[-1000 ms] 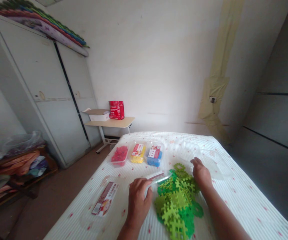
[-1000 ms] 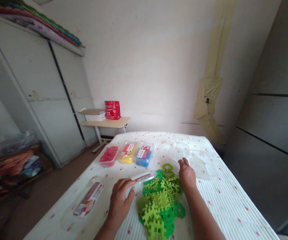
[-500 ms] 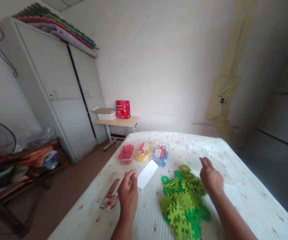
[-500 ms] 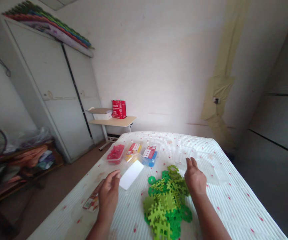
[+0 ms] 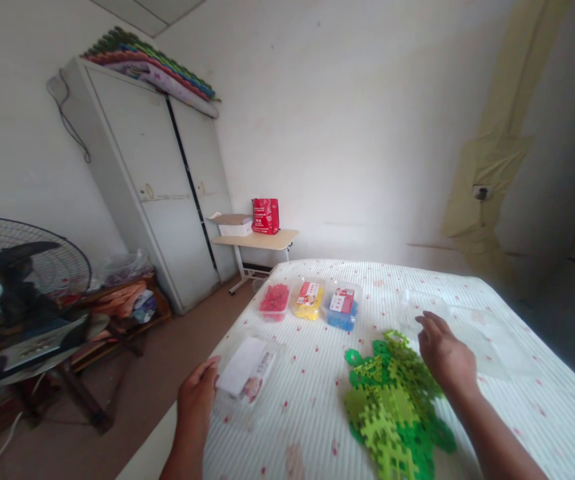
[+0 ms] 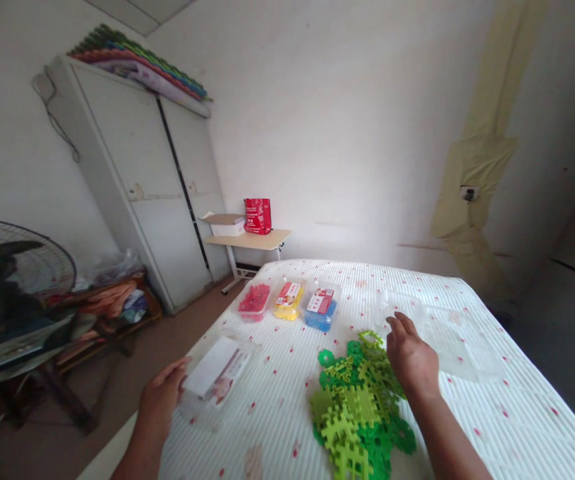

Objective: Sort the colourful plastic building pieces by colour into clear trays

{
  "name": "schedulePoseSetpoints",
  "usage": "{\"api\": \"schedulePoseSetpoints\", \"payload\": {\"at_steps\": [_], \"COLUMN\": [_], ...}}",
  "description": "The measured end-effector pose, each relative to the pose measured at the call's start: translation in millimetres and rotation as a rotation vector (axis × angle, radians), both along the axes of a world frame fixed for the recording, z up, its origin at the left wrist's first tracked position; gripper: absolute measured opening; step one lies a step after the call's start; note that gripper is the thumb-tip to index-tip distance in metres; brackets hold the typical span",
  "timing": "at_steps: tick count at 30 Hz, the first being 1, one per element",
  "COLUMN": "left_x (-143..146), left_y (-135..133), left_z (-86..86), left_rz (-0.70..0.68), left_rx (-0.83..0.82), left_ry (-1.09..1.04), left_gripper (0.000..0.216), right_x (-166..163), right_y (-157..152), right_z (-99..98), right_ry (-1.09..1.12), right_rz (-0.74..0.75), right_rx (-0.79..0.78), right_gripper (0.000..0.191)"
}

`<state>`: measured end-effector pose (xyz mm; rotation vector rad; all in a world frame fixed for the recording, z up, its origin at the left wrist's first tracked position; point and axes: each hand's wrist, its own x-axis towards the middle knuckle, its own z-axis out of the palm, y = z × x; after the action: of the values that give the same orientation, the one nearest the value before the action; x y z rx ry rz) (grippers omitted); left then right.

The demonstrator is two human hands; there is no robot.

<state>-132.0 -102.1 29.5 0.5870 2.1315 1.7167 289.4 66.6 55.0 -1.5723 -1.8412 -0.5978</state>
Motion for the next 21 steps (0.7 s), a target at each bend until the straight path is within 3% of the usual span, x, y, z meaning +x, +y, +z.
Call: {"api": "schedulePoseSetpoints", "payload": {"at_steps": [5, 11, 16, 21], "left_x": [0.5, 9.7, 18.0, 28.3], "left_y": [-1.5, -3.6, -3.6, -5.1], "left_z": [-5.3, -1.9, 0.4, 5.0], "left_rz": [-0.039, -0.064, -0.102, -0.154], "left_rx": [-0.243, -0.562, -0.654, -0.699], "left_ry": [0.304, 0.526, 0.694, 0.722], "left_gripper": [0.034, 0.037, 0.041, 0.047], "right_x": [-0.5, -0.7, -0.6, -0.8], "right_y": [-0.3, 0.5, 1.6, 2.2], "right_z": [-0.5, -3.5, -5.1, -5.8], "right_ry": [0.002, -0.007, -0.006, 0.001], "right_rz": [0.023, 0.047, 0.057, 0.071], "right_rx": [0.018, -0.006, -0.001, -0.004], "right_gripper": [0.028, 0.027, 0.026, 0.026]}}
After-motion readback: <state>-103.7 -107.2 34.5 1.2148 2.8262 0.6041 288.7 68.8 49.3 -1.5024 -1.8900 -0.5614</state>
